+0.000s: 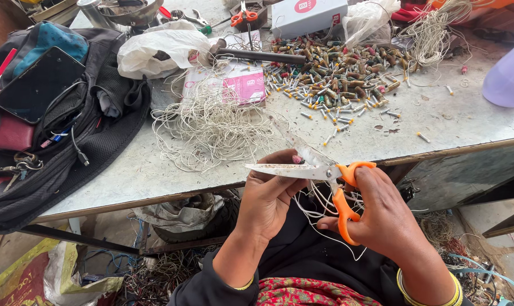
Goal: The person sits at a cluttered table and uses orange-handled scissors to cut small plastic beads off white wire strands. They repeatedly pick up tangled wires, cut the beads, and drop the cut pieces onto the table.
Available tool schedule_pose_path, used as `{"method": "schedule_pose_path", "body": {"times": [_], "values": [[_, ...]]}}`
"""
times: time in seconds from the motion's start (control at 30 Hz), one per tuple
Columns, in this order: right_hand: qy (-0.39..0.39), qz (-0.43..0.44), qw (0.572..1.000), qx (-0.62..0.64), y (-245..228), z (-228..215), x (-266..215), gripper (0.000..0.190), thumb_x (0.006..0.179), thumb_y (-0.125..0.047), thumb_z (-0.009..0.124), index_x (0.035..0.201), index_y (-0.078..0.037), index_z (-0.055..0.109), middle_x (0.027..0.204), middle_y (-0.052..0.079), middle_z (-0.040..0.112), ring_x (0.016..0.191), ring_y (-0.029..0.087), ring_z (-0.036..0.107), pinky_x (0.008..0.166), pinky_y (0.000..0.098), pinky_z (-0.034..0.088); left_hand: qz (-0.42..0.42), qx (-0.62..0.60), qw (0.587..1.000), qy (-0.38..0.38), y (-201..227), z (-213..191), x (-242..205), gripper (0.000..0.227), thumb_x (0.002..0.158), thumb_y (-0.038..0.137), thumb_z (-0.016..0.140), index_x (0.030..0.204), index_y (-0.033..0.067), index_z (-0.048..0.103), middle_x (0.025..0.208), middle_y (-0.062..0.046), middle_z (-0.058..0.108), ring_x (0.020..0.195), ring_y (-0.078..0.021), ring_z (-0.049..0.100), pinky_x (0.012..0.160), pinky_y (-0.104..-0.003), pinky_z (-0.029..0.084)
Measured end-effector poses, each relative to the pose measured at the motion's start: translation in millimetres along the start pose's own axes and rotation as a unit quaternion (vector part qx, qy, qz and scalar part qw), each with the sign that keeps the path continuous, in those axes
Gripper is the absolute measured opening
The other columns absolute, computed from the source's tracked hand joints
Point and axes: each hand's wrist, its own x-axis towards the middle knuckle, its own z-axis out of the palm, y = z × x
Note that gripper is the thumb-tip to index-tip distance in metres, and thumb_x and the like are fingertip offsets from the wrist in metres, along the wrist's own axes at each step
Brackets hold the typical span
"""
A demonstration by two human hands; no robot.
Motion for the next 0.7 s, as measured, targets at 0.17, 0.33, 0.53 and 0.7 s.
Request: {"method": "schedule_pose_path", "body": {"times": [0.17,0.33,0.53,0.7], "values": [[-0.037,0.012,0.999,0.011,-2.0,-1.6,1.8,0.09,0.044,-0.053,0.095,0.102,0.002,0.055,0.095,0.018,0.058,0.094,0.039,0.058,0.083,0.046,0.047,-0.017,0.028,0.999,-0.008,1.8,-1.7,-1.4,0.029,0.092,-0.003,0.073,0.119,-0.0069,0.065,0.11,-0.016,0.073,0.1,-0.0244,0.073,0.09,-0.038,0.061],[-0.049,0.001,0.998,0.024,-0.5,-0.6,0.8,0.092,0.043,-0.053,0.096,0.104,0.002,0.054,0.094,0.018,0.058,0.092,0.039,0.057,0.081,0.046,0.046,0.022,0.103,0.994,-0.013,1.8,-2.7,-1.1,0.029,0.089,-0.007,0.074,0.117,-0.0086,0.066,0.11,-0.017,0.074,0.102,-0.024,0.073,0.094,-0.038,0.061],[-0.021,0.022,0.997,0.067,-0.7,15.2,-1.5,0.081,0.044,-0.053,0.096,0.094,-0.001,0.058,0.08,0.013,0.059,0.074,0.033,0.058,0.069,0.0426,0.047,0.039,0.08,0.996,-0.022,0.8,1.8,0.9,0.024,0.094,-0.003,0.072,0.117,-0.0075,0.068,0.106,-0.017,0.075,0.096,-0.0242,0.074,0.089,-0.039,0.061],[-0.002,0.063,0.992,0.108,-3.5,29.3,-4.8,0.062,0.054,-0.046,0.095,0.083,-0.004,0.061,0.057,0.006,0.052,0.05,0.022,0.05,0.05,0.0361,0.042,0.053,0.079,0.995,-0.009,3.7,7.3,6.4,0.025,0.096,-0.002,0.07,0.12,-0.0045,0.069,0.109,-0.013,0.075,0.1,-0.0198,0.074,0.093,-0.036,0.06]]}}
